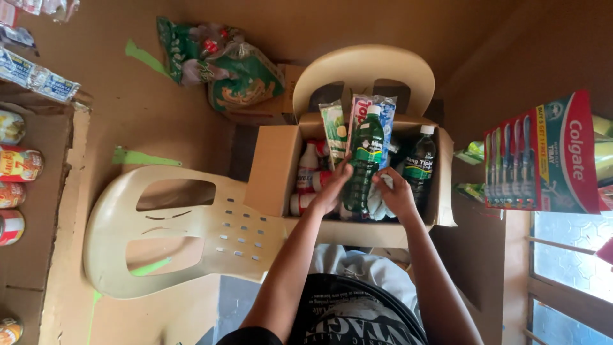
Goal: Wipe canned goods and cleaning products with a cloth and organize them on shelves.
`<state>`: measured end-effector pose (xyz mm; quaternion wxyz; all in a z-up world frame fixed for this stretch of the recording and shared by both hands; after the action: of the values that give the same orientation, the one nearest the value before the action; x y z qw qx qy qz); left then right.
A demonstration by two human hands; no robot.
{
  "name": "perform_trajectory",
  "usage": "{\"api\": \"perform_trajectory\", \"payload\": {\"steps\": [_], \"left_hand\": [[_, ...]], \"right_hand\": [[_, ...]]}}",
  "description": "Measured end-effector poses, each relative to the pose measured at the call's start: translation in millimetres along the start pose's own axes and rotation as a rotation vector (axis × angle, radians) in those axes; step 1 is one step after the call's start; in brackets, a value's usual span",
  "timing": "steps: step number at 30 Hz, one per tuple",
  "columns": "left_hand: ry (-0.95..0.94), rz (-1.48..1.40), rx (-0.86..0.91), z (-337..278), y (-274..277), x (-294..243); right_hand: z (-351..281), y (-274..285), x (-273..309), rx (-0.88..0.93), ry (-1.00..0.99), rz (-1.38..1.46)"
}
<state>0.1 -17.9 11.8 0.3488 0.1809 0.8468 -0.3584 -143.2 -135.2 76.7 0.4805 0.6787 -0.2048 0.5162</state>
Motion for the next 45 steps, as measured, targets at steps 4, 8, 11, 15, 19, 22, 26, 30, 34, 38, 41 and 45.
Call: {"api": "perform_trajectory", "payload": {"steps": [4, 8, 11, 15, 19, 22, 26, 30, 34, 38, 41, 45], "left_hand": [[-0.146, 0.236, -0.056, -14.2, -11.6, -0.4], [-0.206, 0.176, -0.104, -13.1, -6.8, -5.2], [-0.111, 0.033, -0.094, -18.9, -4.3, -8.9], [-0.023, -0.141, -0.038, -14.7, -0.1, 3.1], [0.003, -0.198, 0.002, -26.5, -3.9, -12.4], [0.045, -0.257, 0.059, -35.1, -8.9, -28.2], [-0.122, -0.047, -0.026, -32.5, -15.7, -11.9], [-0.492, 0.304, -0.290, -42.1, -51.0, -2.2], [-0.551, 0.283, -0.388, -47.2, -80.5, 2.8], [-0.710, 0.511, -0.620, -42.9, -69.1, 36.2], [-0.821, 0.644, -0.674, -50.9, -67.3, 18.9], [-0.847, 0.572, -0.296, -83.5, -105.5, -78.8]], "right_hand": [[-4.3, -1.2, -5.9, 0.055, -0.168, -0.017], [-12.9, -14.8, -35.5, 0.080, -0.372, 0.524], [-24.3, -17.4, -32.6, 0.114, -0.562, 0.966], [-35.5, -10.7, -26.6, 0.072, -0.686, 1.125], [-25.5, 44.1, -140.8, -0.103, -0.817, 1.086], [-3.2, 116.1, -116.9, -0.228, -0.601, 1.012], [0.4, 144.0, -51.8, -0.253, -0.352, 0.760], [-4.8, 118.2, -46.7, -0.275, -0.323, 0.560], [-14.3, 95.6, -6.6, -0.204, -0.351, 0.433], [-19.3, 86.1, 2.0, -0.218, -0.448, 0.497], [-19.6, 78.7, 2.8, -0.229, -0.429, 0.500], [-17.2, 60.2, 13.9, -0.102, -0.235, 0.456]]}}
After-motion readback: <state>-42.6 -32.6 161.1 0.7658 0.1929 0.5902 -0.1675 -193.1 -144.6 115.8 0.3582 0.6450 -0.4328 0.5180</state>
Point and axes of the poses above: each hand's wrist, its own z-axis towards the middle knuckle, its own y-axis out of the back of the hand, x = y × z, the point moved 4 cm from there along z, towards the middle knuckle, and after that the axes turned 15 degrees about -x, right-handed, at the moved point
